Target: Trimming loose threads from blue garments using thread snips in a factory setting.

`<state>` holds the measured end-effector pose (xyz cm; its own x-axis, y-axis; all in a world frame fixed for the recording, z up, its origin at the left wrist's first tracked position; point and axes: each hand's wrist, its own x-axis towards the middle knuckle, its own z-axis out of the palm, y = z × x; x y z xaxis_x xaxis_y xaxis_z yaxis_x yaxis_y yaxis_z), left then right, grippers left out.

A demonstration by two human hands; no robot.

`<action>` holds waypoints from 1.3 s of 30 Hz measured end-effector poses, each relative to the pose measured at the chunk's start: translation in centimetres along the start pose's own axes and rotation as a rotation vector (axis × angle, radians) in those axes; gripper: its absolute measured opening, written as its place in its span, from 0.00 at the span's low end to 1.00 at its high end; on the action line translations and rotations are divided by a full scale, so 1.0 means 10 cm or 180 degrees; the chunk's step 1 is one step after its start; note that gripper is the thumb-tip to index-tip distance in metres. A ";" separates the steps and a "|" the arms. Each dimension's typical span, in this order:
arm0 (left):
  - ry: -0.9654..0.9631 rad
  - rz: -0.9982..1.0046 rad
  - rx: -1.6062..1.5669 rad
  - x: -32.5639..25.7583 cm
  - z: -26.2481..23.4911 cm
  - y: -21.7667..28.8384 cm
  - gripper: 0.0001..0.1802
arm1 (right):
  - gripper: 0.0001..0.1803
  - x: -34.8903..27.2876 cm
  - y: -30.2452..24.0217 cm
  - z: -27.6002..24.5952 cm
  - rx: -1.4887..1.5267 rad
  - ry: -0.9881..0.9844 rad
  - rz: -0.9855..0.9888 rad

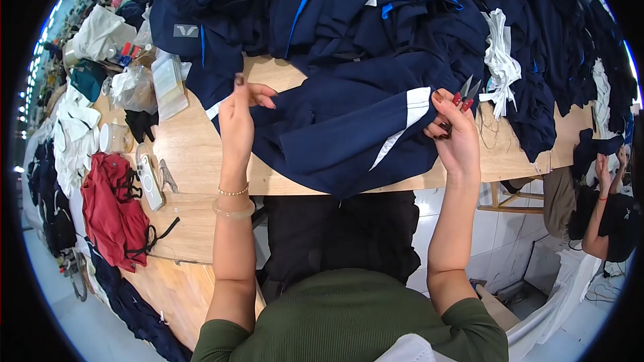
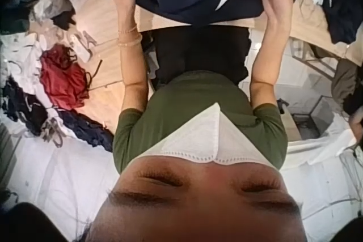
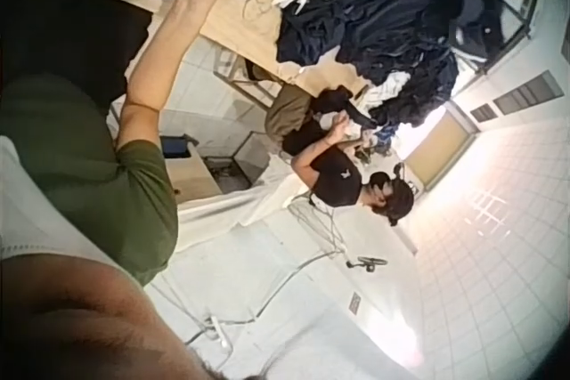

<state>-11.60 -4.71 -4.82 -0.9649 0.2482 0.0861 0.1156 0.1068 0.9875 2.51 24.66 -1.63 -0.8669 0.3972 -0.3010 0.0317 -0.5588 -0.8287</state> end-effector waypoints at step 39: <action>0.0373 -0.2520 -0.3346 -1.11 0.41 -0.31 0.16 | 0.16 -0.45 0.58 0.33 -0.3477 -0.0678 -0.1966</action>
<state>-0.30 -3.87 -9.39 -0.7073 0.3747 -0.5995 -0.6709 -0.6230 0.4022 4.94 17.23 -3.53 -0.9430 0.1951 0.2696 -0.1007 0.6049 -0.7899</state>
